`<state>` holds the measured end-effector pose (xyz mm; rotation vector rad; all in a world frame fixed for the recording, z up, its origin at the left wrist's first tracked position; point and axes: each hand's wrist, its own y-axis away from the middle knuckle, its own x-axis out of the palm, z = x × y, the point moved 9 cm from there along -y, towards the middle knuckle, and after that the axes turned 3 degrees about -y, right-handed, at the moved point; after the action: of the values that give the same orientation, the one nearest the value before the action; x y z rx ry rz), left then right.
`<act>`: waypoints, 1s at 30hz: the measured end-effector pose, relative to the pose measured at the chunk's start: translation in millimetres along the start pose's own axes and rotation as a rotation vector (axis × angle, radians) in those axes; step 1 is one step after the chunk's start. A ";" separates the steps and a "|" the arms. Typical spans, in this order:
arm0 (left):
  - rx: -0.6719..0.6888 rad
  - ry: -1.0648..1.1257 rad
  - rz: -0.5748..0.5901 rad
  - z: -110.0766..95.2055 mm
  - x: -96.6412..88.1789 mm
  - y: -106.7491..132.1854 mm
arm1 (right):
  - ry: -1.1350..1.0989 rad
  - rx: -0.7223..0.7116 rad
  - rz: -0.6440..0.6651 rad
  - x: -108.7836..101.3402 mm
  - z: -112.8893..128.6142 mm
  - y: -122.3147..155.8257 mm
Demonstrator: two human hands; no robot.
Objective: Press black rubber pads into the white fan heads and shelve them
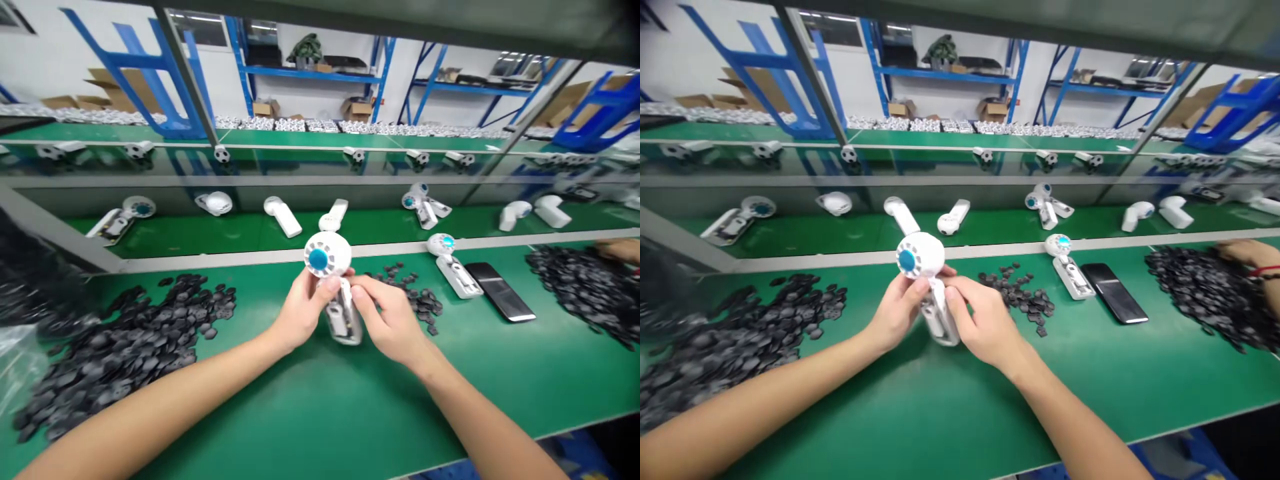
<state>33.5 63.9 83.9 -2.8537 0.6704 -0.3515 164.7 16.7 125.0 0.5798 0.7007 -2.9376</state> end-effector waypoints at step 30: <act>-0.802 0.697 0.723 41.0 81.7 122.8 | -0.536 -0.119 0.045 31.8 27.6 27.1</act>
<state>65.0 -76.2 31.1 -2.7614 2.3185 -1.1635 129.7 -19.2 124.4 -0.1996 0.7641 -2.7823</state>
